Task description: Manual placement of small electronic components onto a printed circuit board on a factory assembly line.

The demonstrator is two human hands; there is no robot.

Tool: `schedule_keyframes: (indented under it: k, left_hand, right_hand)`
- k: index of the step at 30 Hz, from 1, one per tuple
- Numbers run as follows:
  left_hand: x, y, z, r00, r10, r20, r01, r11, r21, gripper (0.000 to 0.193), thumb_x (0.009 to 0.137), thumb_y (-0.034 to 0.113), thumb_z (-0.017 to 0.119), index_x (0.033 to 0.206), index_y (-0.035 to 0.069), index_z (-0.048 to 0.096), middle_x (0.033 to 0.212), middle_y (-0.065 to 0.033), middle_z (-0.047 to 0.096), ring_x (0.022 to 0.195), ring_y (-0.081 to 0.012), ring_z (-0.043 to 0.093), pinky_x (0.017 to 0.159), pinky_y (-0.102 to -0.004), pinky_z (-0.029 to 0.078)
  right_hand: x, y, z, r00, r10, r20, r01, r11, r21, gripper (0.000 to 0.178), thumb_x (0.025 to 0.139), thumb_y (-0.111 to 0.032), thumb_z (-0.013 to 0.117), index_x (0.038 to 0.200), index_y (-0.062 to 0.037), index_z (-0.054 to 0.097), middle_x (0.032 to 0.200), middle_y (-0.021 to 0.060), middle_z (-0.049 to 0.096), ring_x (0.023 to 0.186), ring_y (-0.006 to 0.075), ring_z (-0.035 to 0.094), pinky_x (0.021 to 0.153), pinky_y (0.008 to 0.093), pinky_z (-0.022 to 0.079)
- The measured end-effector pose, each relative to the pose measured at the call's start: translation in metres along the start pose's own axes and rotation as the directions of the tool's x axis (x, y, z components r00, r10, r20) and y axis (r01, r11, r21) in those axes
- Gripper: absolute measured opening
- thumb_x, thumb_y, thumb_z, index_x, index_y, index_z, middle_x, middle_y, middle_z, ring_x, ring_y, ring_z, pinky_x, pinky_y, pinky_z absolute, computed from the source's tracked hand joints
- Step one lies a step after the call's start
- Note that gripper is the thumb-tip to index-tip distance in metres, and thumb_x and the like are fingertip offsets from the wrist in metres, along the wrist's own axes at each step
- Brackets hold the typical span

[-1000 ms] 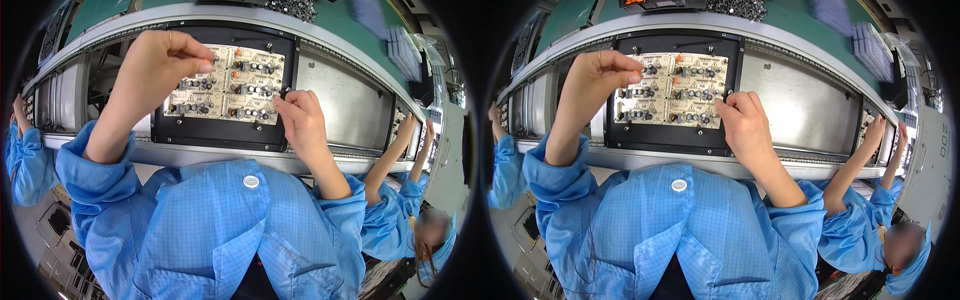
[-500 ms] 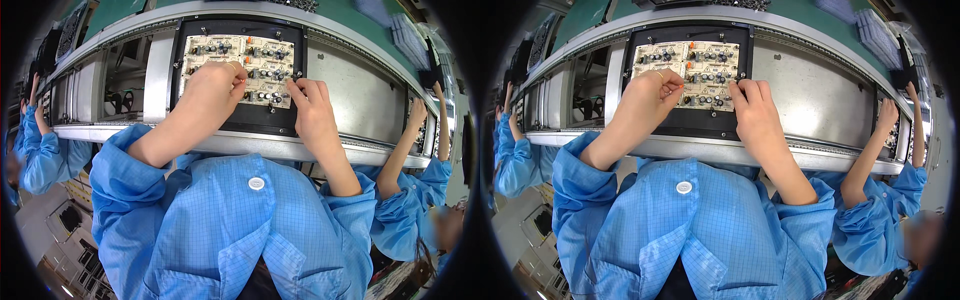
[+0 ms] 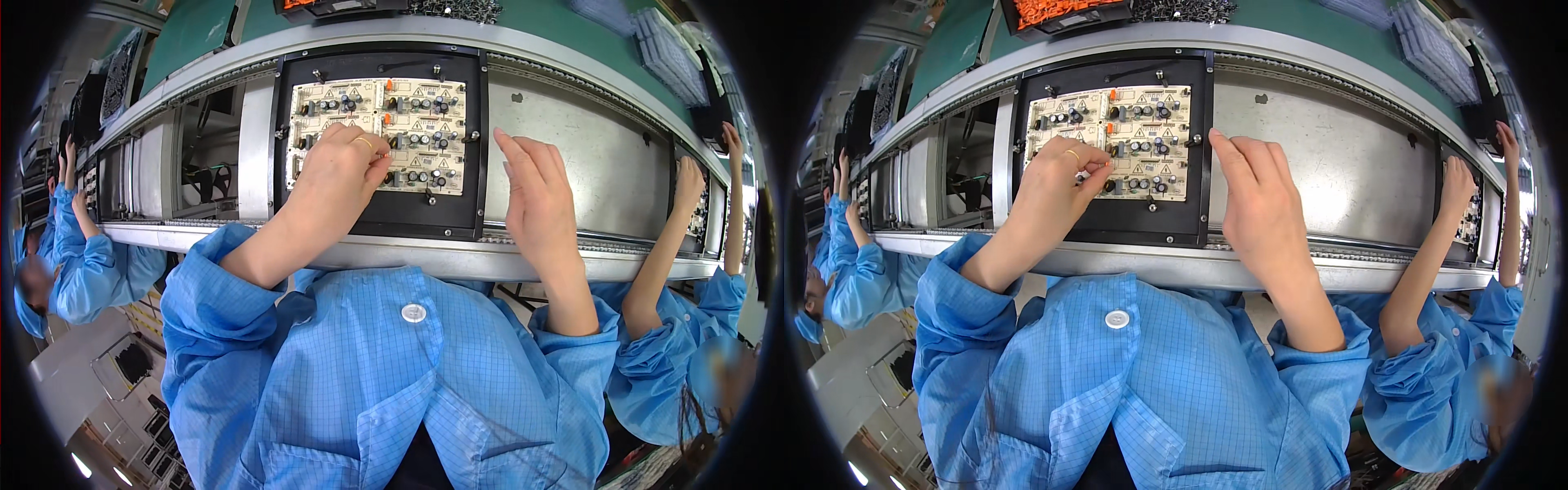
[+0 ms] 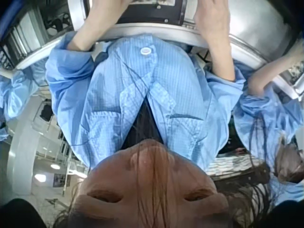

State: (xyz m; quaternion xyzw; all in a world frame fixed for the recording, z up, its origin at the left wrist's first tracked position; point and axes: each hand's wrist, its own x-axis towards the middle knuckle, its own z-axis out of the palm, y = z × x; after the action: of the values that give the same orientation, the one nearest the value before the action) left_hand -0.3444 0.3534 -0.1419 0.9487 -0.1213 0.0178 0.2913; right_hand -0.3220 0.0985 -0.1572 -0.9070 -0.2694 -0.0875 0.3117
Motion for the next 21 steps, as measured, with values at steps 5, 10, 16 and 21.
schedule_keyframes:
  k: [5,10,16,21]
  left_hand:
    - [0.001,-0.003,0.001,1.000,-0.010,0.003,0.010,1.000,-0.013,0.006,0.080,0.002,0.069,0.086,-0.001,0.068,0.086,-0.0155,0.065,0.088,-0.0340,0.059,0.080,-0.0413,0.049]
    - [-0.001,-0.002,0.003,1.000,0.016,-0.011,-0.015,0.999,0.036,0.006,0.079,0.002,0.070,0.085,0.000,0.068,0.086,-0.0148,0.064,0.089,-0.0329,0.059,0.080,-0.0409,0.049]
    - [0.006,0.001,0.000,1.000,0.009,-0.005,-0.009,1.000,0.010,0.008,0.081,0.002,0.071,0.085,-0.001,0.065,0.082,-0.0134,0.065,0.083,-0.0330,0.060,0.072,-0.0406,0.049]
    - [0.028,-0.015,-0.024,0.995,0.005,-0.095,-0.003,1.000,0.021,0.009,0.082,0.005,0.070,0.085,-0.001,0.064,0.082,-0.0150,0.065,0.086,-0.0351,0.060,0.073,-0.0429,0.049]
  right_hand:
    - [0.033,0.016,-0.016,0.998,-0.067,-0.018,0.067,0.998,-0.023,0.040,0.086,0.009,0.055,0.124,-0.0023,0.061,0.103,0.0156,0.062,0.096,0.0322,0.057,0.083,0.0393,0.048]
    - [0.099,0.051,-0.011,0.987,-0.155,-0.031,0.152,0.984,-0.091,0.027,0.088,0.004,0.056,0.114,-0.0003,0.063,0.095,0.0154,0.063,0.096,0.0320,0.058,0.081,0.0400,0.048]
    - [0.176,0.095,0.020,0.978,-0.160,-0.134,0.141,0.980,-0.138,0.020,0.087,-0.004,0.061,0.106,-0.0011,0.066,0.097,0.0146,0.066,0.092,0.0335,0.062,0.081,0.0404,0.049]
    - [0.206,0.100,0.052,0.988,-0.105,-0.114,0.089,0.987,-0.136,0.016,0.085,-0.006,0.065,0.099,-0.0008,0.069,0.098,0.0139,0.068,0.089,0.0328,0.065,0.081,0.0401,0.051]
